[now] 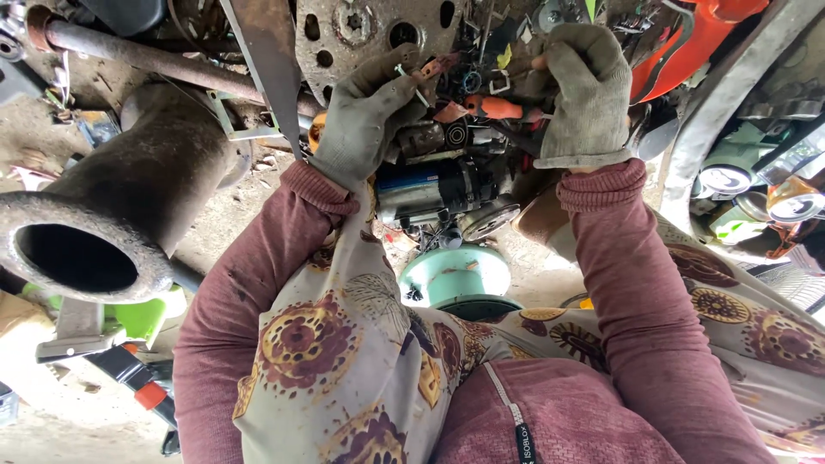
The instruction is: Disassembling or repairing a motor component by using a hammer and screwdriver to remove internal parts.
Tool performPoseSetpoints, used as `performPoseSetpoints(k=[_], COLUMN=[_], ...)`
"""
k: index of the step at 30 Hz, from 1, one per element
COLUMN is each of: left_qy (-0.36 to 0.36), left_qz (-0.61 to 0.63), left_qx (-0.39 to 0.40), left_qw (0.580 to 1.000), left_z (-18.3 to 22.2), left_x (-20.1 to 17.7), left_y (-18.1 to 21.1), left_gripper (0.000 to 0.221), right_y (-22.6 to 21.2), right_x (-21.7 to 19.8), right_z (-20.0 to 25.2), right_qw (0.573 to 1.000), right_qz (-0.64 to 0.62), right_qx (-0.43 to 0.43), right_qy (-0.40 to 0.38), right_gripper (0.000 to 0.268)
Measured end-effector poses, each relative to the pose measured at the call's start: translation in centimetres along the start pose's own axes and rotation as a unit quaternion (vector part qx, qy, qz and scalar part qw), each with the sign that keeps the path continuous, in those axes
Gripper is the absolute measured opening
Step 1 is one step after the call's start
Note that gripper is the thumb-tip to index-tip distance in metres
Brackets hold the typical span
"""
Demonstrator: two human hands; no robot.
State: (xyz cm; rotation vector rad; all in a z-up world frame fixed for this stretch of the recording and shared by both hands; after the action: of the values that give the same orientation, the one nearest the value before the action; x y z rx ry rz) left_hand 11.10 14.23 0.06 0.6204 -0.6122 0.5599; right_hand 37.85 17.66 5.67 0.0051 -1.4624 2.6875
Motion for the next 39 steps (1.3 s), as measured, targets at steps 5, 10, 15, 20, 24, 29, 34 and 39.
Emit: performPoseSetpoints(k=[5, 10, 15, 20, 24, 29, 34, 39], left_qy=[-0.011, -0.028, -0.031, -0.053, -0.042, -0.065, -0.064, -0.06], left_qz=[-0.288, -0.529, -0.593, -0.569, -0.548, -0.6, -0.617, -0.623], left_qx=[0.168, 0.315, 0.325, 0.306, 0.261, 0.33, 0.344, 0.343], left_qw=[0.943, 0.788, 0.736, 0.761, 0.793, 0.726, 0.704, 0.701], left_z=[-1.5, -1.8, -3.7, -3.4, -3.8, -3.2, -3.0, -3.3], left_x=[0.6, 2.7, 0.8, 0.9, 0.5, 0.7, 0.5, 0.4], left_y=[1.2, 2.5, 1.3, 1.2, 0.9, 1.3, 1.2, 0.9], left_gripper=[0.037, 0.036, 0.038, 0.044, 0.044, 0.054, 0.057, 0.061], right_y=[1.1, 0.6, 0.8, 1.3, 1.7, 2.4, 3.3, 3.0], right_x=[-2.3, -2.1, -2.3, -2.9, -3.4, -3.8, -4.2, -3.9], right_z=[-0.1, -0.2, 0.0, 0.0, -0.2, -0.4, -0.6, -0.5], right_qw=[0.997, 0.999, 0.999, 0.999, 0.998, 0.998, 0.998, 0.999], right_qz=[0.027, 0.01, -0.015, -0.001, -0.002, 0.001, -0.001, -0.01], right_qx=[-0.065, -0.034, -0.035, -0.043, -0.055, -0.055, -0.058, -0.049], right_qy=[-0.022, 0.014, 0.0, -0.015, -0.023, -0.016, -0.019, -0.018], right_gripper=[0.008, 0.009, 0.009, 0.01, 0.009, 0.011, 0.009, 0.01])
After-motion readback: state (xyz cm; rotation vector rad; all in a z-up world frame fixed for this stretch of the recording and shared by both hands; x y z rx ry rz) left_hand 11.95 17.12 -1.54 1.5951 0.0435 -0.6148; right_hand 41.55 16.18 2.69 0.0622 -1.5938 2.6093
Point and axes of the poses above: each hand's wrist, its own z-axis away from the middle knuckle, its own x-axis out of the palm, y = z × x, the point moved 5 cm from there along -z, towards the middle knuckle, and after that the axes turned 3 degrees about -y, right-handed, at the moved point
